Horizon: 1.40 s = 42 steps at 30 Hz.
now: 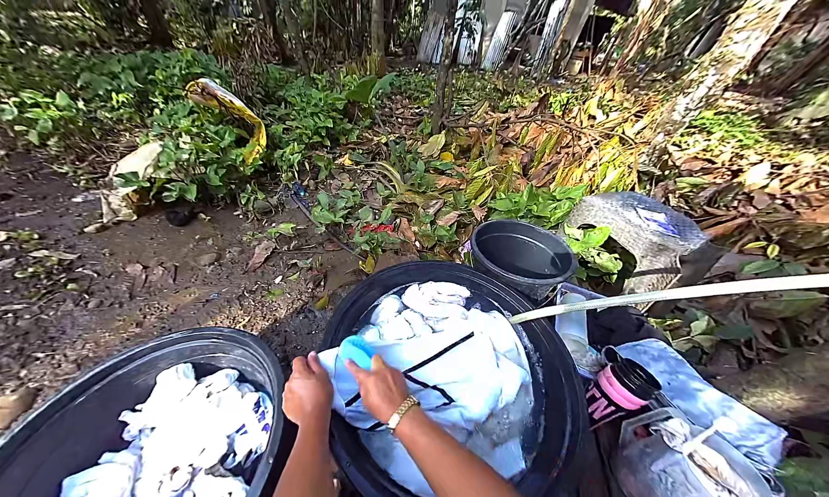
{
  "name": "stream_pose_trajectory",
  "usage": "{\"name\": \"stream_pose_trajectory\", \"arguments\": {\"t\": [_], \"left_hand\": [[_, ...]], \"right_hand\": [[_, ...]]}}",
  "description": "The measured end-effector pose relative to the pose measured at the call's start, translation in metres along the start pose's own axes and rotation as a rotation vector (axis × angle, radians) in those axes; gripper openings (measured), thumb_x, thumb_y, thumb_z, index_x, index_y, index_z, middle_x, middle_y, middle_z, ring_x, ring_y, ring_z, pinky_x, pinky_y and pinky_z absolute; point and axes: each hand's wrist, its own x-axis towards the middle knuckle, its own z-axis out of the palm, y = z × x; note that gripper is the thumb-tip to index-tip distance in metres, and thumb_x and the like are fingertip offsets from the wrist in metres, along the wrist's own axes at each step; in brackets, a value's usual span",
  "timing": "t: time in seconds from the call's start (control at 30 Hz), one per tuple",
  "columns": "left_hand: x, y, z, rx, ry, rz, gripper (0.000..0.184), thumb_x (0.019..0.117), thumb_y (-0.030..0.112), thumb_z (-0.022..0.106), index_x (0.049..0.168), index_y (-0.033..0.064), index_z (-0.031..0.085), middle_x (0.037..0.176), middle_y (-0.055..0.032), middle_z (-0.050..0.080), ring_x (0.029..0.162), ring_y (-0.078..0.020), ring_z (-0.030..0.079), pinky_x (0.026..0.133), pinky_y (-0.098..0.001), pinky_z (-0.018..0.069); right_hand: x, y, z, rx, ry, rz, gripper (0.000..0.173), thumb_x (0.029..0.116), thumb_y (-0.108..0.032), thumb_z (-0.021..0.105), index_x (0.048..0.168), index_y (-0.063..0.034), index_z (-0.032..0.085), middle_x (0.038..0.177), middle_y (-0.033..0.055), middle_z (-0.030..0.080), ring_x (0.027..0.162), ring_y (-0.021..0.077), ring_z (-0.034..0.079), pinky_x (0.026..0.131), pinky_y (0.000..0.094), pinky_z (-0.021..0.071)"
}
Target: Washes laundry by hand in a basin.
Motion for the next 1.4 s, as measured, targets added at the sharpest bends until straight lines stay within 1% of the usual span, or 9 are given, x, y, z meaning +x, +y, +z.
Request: {"name": "stream_pose_trajectory", "arguments": {"t": [0.23, 0.33, 0.53, 0.6, 0.77, 0.87, 1.0, 1.17, 1.4], "left_hand": [[0.002, 0.0, -0.003, 0.025, -0.012, 0.023, 0.048, 0.1123, 0.042, 0.035, 0.127, 0.0066, 0.064, 0.114, -0.0266, 0.071, 0.113, -0.0453, 0.067, 0.089, -0.0658, 0.0509], [0.003, 0.002, -0.004, 0.034, -0.006, 0.014, 0.047, 0.1123, 0.042, 0.036, 0.124, 0.007, 0.065, 0.112, -0.025, 0.072, 0.112, -0.0439, 0.068, 0.088, -0.0635, 0.0518], [0.004, 0.001, -0.002, 0.019, 0.009, 0.019, 0.047, 0.1124, 0.041, 0.036, 0.126, 0.0067, 0.065, 0.115, -0.0265, 0.071, 0.114, -0.0448, 0.067, 0.09, -0.0644, 0.0513], [0.004, -0.001, -0.003, 0.019, 0.008, 0.01, 0.047, 0.1123, 0.042, 0.036, 0.127, 0.0069, 0.065, 0.116, -0.0262, 0.071, 0.114, -0.0447, 0.067, 0.09, -0.065, 0.0508], [0.005, 0.0, -0.004, 0.028, -0.02, 0.022, 0.048, 0.1124, 0.042, 0.035, 0.127, 0.0072, 0.065, 0.115, -0.0256, 0.071, 0.114, -0.0445, 0.067, 0.09, -0.065, 0.0508], [0.003, 0.001, -0.004, 0.038, -0.027, 0.015, 0.048, 0.1125, 0.042, 0.034, 0.126, 0.008, 0.065, 0.114, -0.0247, 0.071, 0.114, -0.0437, 0.068, 0.09, -0.0641, 0.0513], [0.004, 0.0, -0.003, 0.024, -0.007, 0.023, 0.047, 0.1125, 0.041, 0.035, 0.125, 0.0063, 0.065, 0.113, -0.0264, 0.071, 0.113, -0.0452, 0.067, 0.089, -0.065, 0.0509], [0.005, 0.0, 0.0, 0.002, 0.012, 0.03, 0.048, 0.1124, 0.041, 0.036, 0.126, 0.0054, 0.065, 0.116, -0.0274, 0.07, 0.114, -0.0461, 0.067, 0.09, -0.0661, 0.0504], [0.003, 0.0, -0.002, 0.002, -0.019, 0.02, 0.046, 0.1119, 0.042, 0.038, 0.125, 0.0074, 0.066, 0.115, -0.0269, 0.07, 0.114, -0.0462, 0.067, 0.09, -0.0664, 0.0502]], "right_hand": [[-0.011, 0.19, -0.041, -0.109, 0.086, 0.686, 0.052, 0.1074, -0.016, 0.04, 0.158, -0.0247, 0.043, 0.149, 0.0293, 0.049, 0.124, 0.0463, 0.061, 0.099, 0.0587, 0.0525], [-0.011, 0.188, -0.056, -0.06, 0.151, 0.815, 0.05, 0.1085, -0.015, 0.039, 0.158, -0.0217, 0.043, 0.15, 0.0281, 0.049, 0.125, 0.0434, 0.062, 0.1, 0.0551, 0.0527], [0.008, 0.012, -0.015, -0.005, 0.027, 0.081, 0.05, 0.1066, -0.017, 0.044, 0.155, -0.0296, 0.049, 0.142, 0.0281, 0.055, 0.112, 0.0431, 0.067, 0.093, 0.0563, 0.0558], [0.018, 0.007, -0.002, -0.044, -0.091, 0.016, 0.052, 0.1068, -0.015, 0.044, 0.156, -0.0322, 0.047, 0.145, 0.0283, 0.052, 0.116, 0.0445, 0.064, 0.095, 0.0583, 0.0541], [0.006, 0.175, -0.037, -0.183, 0.043, 0.488, 0.053, 0.1048, -0.011, 0.045, 0.156, -0.0234, 0.048, 0.149, 0.0311, 0.049, 0.119, 0.0495, 0.062, 0.095, 0.063, 0.0526], [-0.009, 0.216, -0.061, -0.133, 0.128, 0.776, 0.051, 0.1065, -0.013, 0.042, 0.157, -0.0247, 0.046, 0.15, 0.0275, 0.05, 0.125, 0.0445, 0.061, 0.1, 0.0588, 0.052], [-0.002, 0.138, -0.063, -0.006, 0.243, 0.581, 0.048, 0.1078, -0.014, 0.043, 0.155, -0.0141, 0.048, 0.145, 0.0319, 0.052, 0.123, 0.0473, 0.061, 0.1, 0.0583, 0.0516], [0.007, 0.003, -0.009, -0.052, -0.046, -0.014, 0.054, 0.1056, -0.012, 0.044, 0.155, -0.0327, 0.048, 0.143, 0.0285, 0.053, 0.114, 0.043, 0.065, 0.094, 0.0567, 0.0543], [-0.006, 0.206, -0.051, -0.062, 0.101, 0.683, 0.05, 0.1075, -0.017, 0.043, 0.157, -0.022, 0.046, 0.149, 0.0299, 0.05, 0.129, 0.0468, 0.057, 0.102, 0.0601, 0.0503]]}}
